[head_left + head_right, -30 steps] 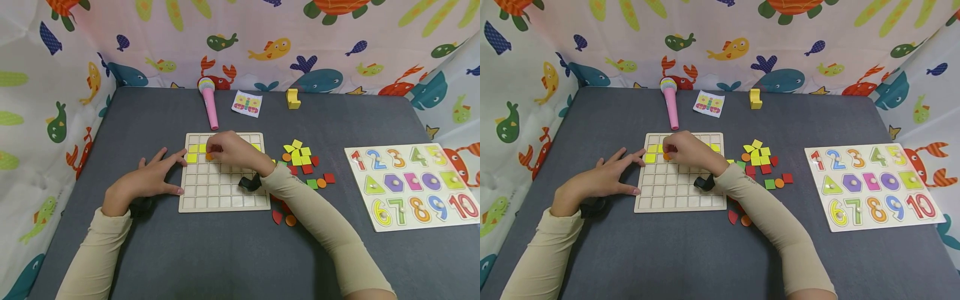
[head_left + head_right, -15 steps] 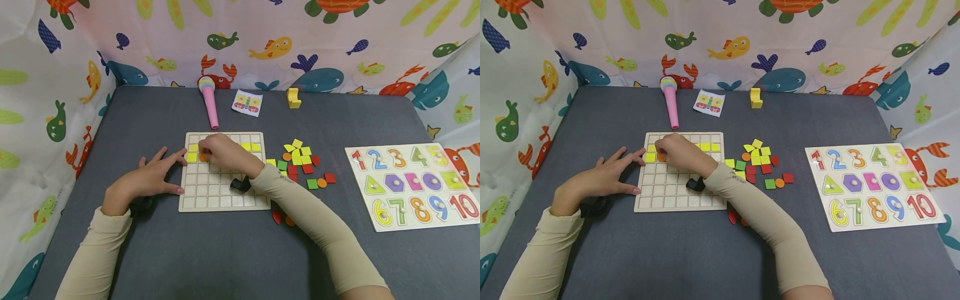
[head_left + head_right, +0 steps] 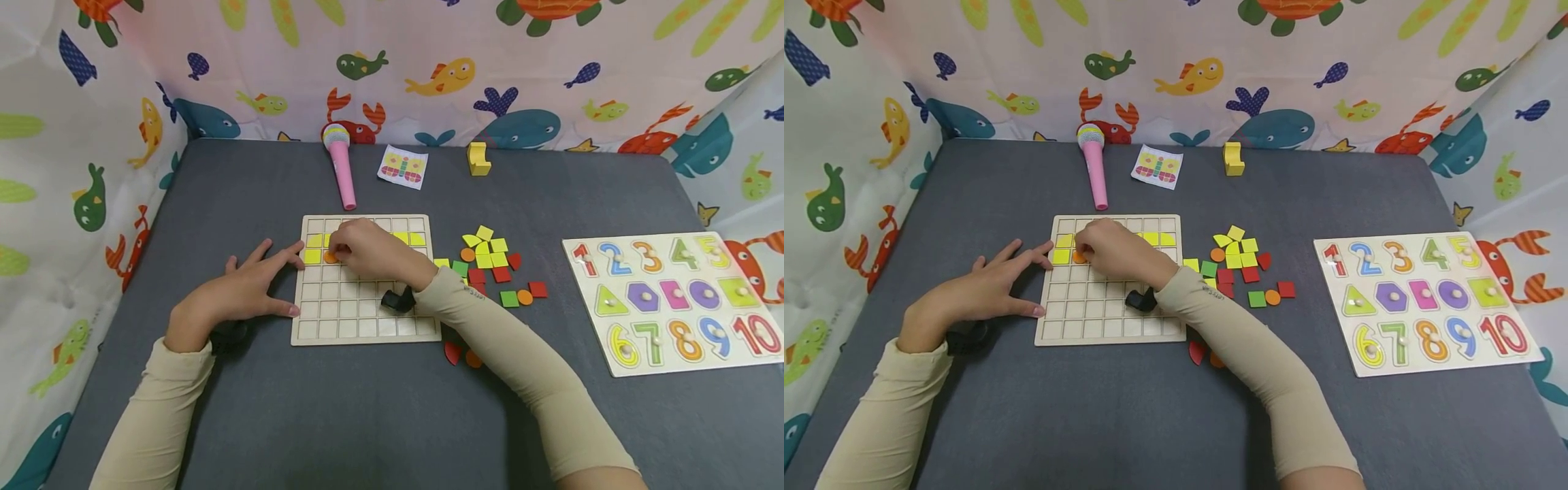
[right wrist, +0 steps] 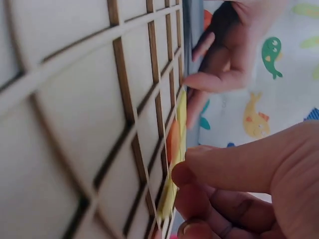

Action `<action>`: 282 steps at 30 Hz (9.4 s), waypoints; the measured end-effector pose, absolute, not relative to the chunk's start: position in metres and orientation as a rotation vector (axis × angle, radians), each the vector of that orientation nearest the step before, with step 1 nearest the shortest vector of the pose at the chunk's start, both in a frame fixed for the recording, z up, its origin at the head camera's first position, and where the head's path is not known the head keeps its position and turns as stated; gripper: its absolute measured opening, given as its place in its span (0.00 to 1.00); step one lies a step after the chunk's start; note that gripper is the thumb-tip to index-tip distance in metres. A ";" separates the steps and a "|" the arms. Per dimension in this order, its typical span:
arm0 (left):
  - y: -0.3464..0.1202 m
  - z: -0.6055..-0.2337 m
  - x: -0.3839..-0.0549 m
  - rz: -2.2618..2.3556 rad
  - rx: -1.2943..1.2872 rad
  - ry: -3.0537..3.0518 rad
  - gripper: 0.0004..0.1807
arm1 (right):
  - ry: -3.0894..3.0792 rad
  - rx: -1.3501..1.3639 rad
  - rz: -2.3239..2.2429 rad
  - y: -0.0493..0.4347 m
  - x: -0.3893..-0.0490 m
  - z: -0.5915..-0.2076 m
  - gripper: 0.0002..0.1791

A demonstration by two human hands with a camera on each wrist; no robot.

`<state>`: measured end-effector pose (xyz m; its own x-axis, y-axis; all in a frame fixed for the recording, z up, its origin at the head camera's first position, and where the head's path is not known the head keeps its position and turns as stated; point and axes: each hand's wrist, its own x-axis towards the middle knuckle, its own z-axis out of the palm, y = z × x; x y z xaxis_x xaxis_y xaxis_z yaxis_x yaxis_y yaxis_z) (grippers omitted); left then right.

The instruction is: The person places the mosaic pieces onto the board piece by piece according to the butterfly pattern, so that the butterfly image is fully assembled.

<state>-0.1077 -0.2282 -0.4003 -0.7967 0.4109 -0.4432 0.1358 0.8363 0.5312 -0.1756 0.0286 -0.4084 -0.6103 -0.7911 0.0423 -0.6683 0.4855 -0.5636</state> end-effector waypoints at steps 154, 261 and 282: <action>-0.226 -0.399 -0.109 0.618 0.403 2.449 0.55 | 2.783 -0.620 -1.037 0.202 -0.167 -0.401 0.10; -0.228 -0.399 -0.111 0.623 0.372 2.436 0.60 | 2.631 -0.991 -1.007 0.070 -0.167 -0.415 0.06; -0.226 -0.399 -0.111 0.623 0.377 2.434 0.60 | 2.651 -0.917 -1.020 0.109 -0.167 -0.397 0.09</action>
<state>-0.1111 -0.2260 -0.3986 -0.7845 0.3979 -0.4757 0.1206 0.8502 0.5124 -0.1672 0.1086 -0.3971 -0.8003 -0.5955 0.0701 -0.4888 0.5802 -0.6514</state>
